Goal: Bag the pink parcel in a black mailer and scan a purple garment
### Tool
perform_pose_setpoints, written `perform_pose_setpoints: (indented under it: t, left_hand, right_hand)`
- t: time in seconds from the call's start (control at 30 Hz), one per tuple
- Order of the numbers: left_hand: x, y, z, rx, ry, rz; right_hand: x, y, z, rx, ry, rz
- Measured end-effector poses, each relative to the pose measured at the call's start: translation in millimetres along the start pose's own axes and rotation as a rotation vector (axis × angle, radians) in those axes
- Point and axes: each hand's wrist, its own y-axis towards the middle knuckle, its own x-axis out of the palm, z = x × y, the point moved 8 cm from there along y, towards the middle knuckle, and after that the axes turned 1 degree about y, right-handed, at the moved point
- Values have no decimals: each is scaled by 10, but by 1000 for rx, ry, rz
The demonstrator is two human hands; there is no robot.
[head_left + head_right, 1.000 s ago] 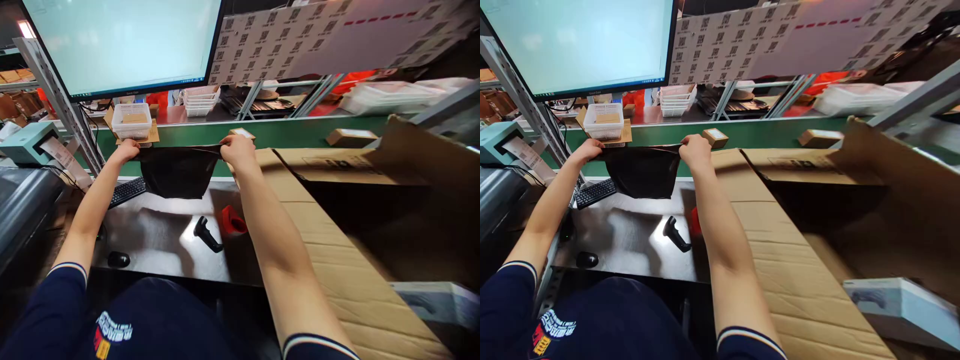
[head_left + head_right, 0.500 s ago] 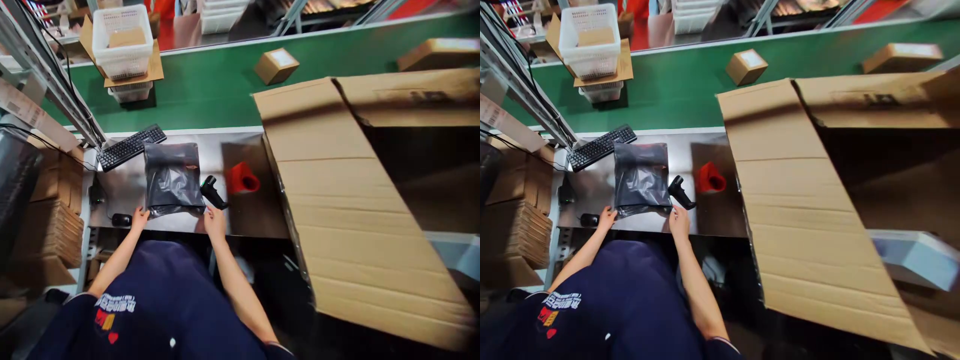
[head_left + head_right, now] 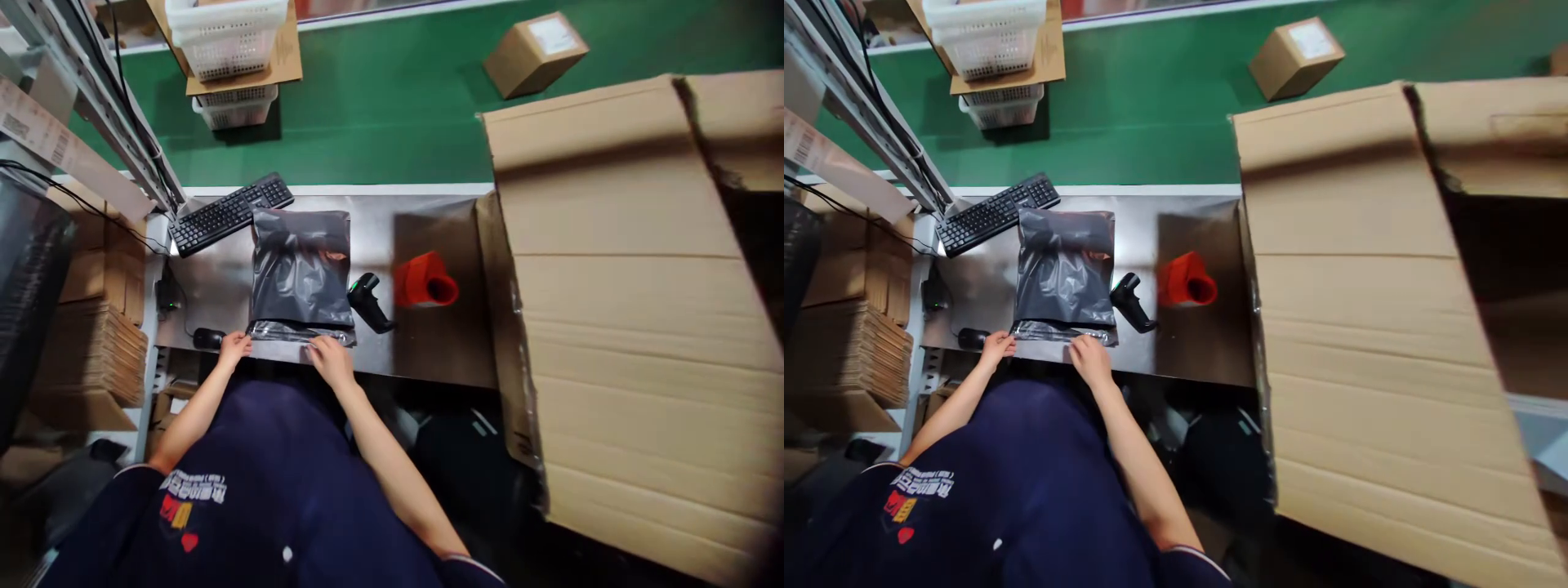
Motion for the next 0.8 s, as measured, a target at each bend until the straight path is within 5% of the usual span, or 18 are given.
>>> perform_pose_setpoints:
  t: [0.2,0.43,0.53,0.63,0.8]
  left_hand:
    - [-31,-11,50,29,-30,28]
    - [31,14,153,81,-13,-7]
    - [30,-4,165,77,1,-24]
    - [-4,-40,169,74,16,-24]
    - [-61,-138,133,62,50,-24]
  right_hand:
    - [517,479,-1143,-165,70,-271]
    - [619,703,-1314,-62,195,-233]
    - [523,688,-1076,60,312,-115]
    - [265,463,-435,317,414,128]
    - [-522,-909,1039,898,465,613]
